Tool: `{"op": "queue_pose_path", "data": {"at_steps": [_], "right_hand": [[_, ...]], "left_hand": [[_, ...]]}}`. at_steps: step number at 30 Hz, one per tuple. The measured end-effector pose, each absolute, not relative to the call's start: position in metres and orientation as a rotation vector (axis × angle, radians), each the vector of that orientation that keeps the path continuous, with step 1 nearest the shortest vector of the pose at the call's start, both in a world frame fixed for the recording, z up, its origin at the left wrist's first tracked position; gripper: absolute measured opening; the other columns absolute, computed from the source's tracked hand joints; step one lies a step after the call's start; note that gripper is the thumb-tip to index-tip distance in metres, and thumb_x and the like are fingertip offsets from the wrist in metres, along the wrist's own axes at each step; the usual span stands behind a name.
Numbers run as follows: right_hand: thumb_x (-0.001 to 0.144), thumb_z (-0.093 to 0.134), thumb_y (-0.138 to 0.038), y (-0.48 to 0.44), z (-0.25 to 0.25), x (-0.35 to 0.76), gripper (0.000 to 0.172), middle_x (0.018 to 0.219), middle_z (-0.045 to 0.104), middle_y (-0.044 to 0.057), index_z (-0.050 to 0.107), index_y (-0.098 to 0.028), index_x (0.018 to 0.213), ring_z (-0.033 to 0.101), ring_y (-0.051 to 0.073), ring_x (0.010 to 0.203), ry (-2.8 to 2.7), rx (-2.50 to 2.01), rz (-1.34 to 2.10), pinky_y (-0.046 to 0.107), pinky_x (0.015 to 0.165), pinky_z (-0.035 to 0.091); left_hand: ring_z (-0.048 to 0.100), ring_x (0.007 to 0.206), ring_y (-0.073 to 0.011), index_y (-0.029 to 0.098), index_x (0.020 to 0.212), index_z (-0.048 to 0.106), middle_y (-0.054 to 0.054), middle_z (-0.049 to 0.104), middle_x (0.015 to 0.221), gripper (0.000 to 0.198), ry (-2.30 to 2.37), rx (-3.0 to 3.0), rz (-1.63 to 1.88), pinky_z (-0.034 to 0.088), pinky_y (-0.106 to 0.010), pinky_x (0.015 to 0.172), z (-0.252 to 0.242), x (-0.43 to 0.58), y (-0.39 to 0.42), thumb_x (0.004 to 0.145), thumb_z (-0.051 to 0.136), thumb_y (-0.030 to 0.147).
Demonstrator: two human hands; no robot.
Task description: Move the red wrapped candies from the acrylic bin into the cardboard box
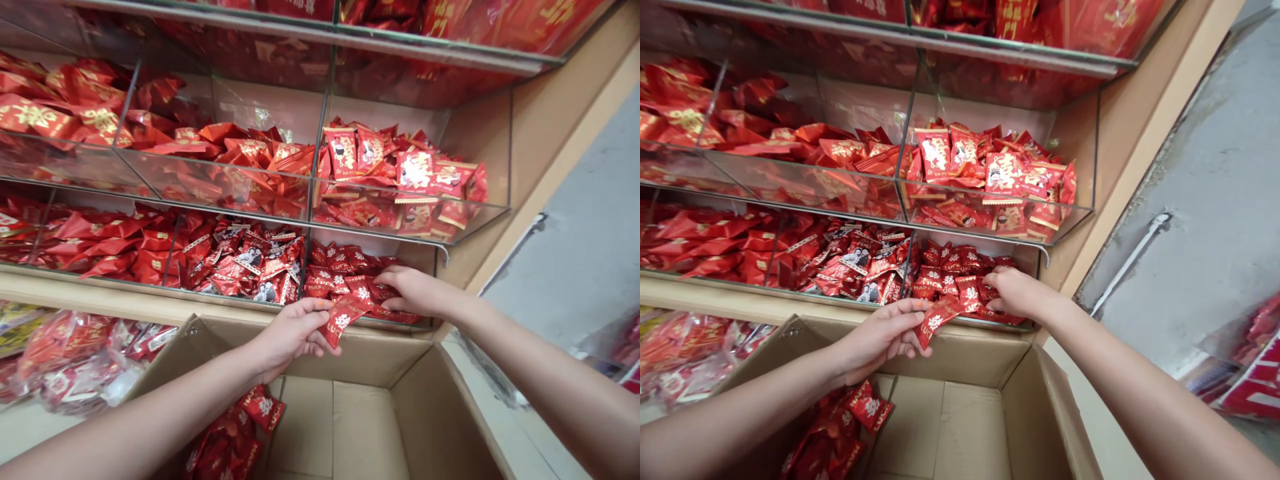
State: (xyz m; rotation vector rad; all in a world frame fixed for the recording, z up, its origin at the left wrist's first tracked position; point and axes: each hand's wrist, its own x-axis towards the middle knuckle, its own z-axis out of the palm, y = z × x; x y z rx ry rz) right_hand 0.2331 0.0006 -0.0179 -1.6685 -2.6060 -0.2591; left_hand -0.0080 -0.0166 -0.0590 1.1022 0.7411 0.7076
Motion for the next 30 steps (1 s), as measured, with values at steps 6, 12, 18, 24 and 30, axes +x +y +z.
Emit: {"op": "queue_pose_path", "data": {"at_steps": [6, 12, 18, 24, 30], "right_hand": [[0.079, 0.047, -0.027, -0.03, -0.014, 0.198, 0.024, 0.09, 0.063, 0.007, 0.058, -0.016, 0.097, 0.058, 0.017, 0.081, -2.248, -1.424, 0.012, 0.032, 0.074, 0.045], [0.078, 0.047, -0.039, -0.042, -0.045, 0.157, 0.035, 0.084, 0.06, 0.005, 0.05, -0.016, 0.104, 0.057, 0.011, 0.061, -1.668, -1.218, 0.776, 0.026, 0.054, 0.049], [0.074, 0.055, -0.032, -0.038, -0.065, 0.153, 0.022, 0.074, 0.06, 0.003, 0.053, -0.016, 0.09, 0.056, 0.013, 0.067, -1.633, -1.101, 0.74, 0.027, 0.061, 0.048], [0.079, 0.048, -0.031, -0.052, -0.069, 0.157, 0.036, 0.099, 0.057, 0.008, 0.043, -0.021, 0.114, 0.055, 0.013, 0.075, -1.766, -1.073, 0.627, 0.027, 0.061, 0.048], [0.079, 0.049, -0.03, -0.055, -0.065, 0.153, 0.037, 0.108, 0.052, 0.01, 0.039, -0.023, 0.114, 0.056, 0.011, 0.07, -1.74, -0.914, 0.822, 0.026, 0.057, 0.049]], "left_hand": [[0.062, 0.051, -0.013, 0.015, 0.1, 0.041, 0.0, 0.06, 0.058, 0.031, 0.711, 1.189, 0.796, 0.04, -0.016, 0.044, -0.067, -0.005, -0.019, 0.075, 0.054, 0.028], [0.06, 0.057, -0.012, 0.016, 0.095, 0.04, 0.0, 0.059, 0.069, 0.032, 0.666, 1.305, 0.917, 0.046, -0.023, 0.053, -0.073, -0.005, -0.022, 0.072, 0.057, 0.032], [0.053, 0.058, -0.0089, 0.016, 0.1, 0.045, 0.003, 0.055, 0.065, 0.04, 0.686, 1.353, 0.834, 0.044, -0.022, 0.054, -0.07, -0.009, -0.026, 0.067, 0.063, 0.031], [0.053, 0.056, -0.0078, 0.018, 0.1, 0.042, 0.001, 0.057, 0.07, 0.033, 0.584, 1.139, 0.825, 0.041, -0.019, 0.051, -0.067, -0.012, -0.028, 0.073, 0.058, 0.027], [0.056, 0.054, -0.007, 0.023, 0.104, 0.04, 0.0, 0.06, 0.073, 0.027, 0.45, 0.944, 0.648, 0.039, -0.019, 0.053, -0.069, -0.014, -0.032, 0.079, 0.05, 0.029]]}}
